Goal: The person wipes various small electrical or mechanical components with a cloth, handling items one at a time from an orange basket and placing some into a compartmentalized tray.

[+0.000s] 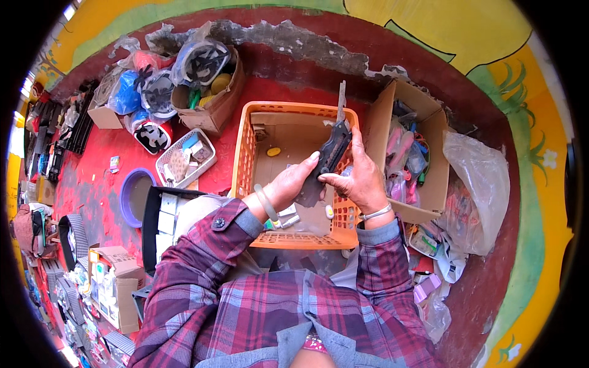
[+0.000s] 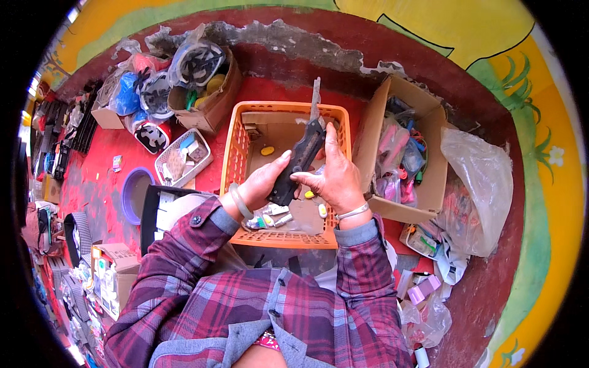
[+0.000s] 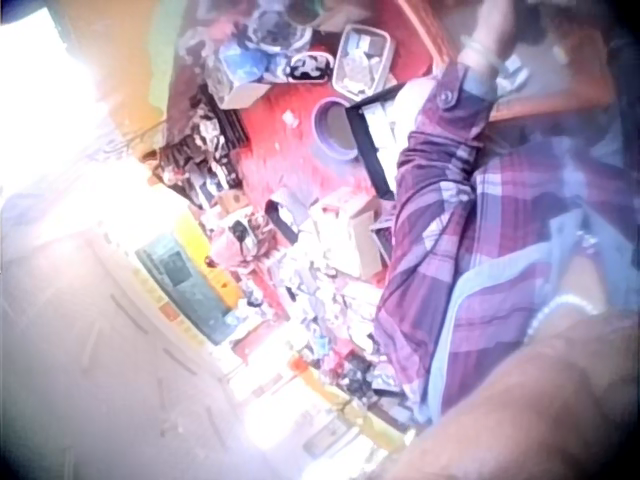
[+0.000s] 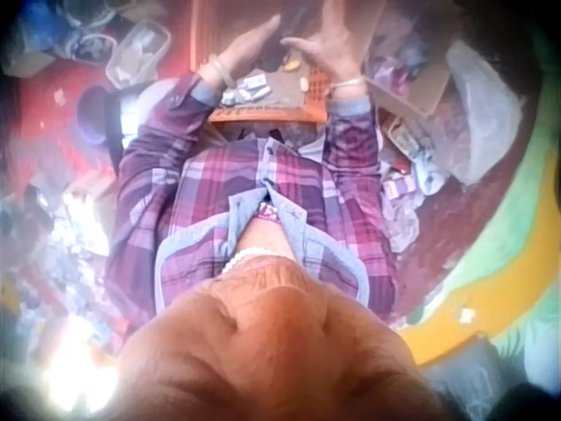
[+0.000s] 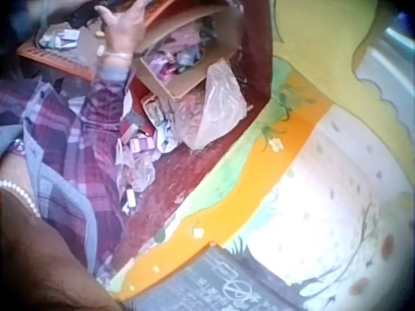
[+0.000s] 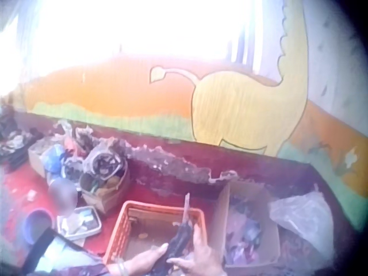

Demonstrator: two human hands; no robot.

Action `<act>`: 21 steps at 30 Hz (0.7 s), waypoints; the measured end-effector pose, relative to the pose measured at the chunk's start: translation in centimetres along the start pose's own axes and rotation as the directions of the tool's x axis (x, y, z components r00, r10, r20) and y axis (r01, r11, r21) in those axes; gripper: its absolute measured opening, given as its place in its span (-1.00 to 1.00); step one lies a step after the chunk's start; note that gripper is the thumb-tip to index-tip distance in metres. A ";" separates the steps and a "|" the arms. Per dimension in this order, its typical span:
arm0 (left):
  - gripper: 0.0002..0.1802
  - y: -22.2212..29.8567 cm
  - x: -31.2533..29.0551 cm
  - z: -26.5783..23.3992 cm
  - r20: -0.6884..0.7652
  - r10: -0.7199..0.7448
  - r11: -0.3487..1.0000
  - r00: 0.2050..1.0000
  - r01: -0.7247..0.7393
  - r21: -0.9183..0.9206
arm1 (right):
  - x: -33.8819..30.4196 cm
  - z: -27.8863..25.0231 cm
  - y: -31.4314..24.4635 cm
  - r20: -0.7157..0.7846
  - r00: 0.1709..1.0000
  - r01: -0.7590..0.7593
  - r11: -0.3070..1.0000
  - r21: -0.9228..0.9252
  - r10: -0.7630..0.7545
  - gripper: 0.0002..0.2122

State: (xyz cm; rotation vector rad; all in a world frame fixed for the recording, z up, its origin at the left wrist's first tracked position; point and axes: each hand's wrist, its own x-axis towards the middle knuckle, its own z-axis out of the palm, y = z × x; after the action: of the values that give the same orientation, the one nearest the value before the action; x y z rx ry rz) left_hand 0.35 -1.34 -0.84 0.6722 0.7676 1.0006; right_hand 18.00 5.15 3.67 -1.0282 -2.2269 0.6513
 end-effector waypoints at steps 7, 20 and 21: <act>-0.49 0.8 0.0 0.6 -0.047 0.010 0.997 0.999 -0.013 -0.072 | -0.3 0.2 -1.8 -0.056 0.991 -0.122 0.991 -0.063 0.118 -0.01; -0.45 -0.1 -0.8 0.9 -0.046 -0.001 0.998 0.999 -0.002 -0.070 | 0.7 0.0 -1.2 -0.140 0.966 -0.132 0.878 0.461 0.218 -0.35; -0.46 0.0 -0.8 0.8 -0.016 -0.013 0.993 1.000 0.011 -0.119 | 0.8 0.4 -0.8 -0.177 0.965 -0.085 0.869 0.487 0.193 -0.37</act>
State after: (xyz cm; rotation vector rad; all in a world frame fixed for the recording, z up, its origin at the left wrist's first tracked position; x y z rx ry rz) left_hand 0.80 -2.19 -0.20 0.5562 0.7196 1.0337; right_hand 16.90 5.26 4.15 -0.9532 -1.6864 1.0350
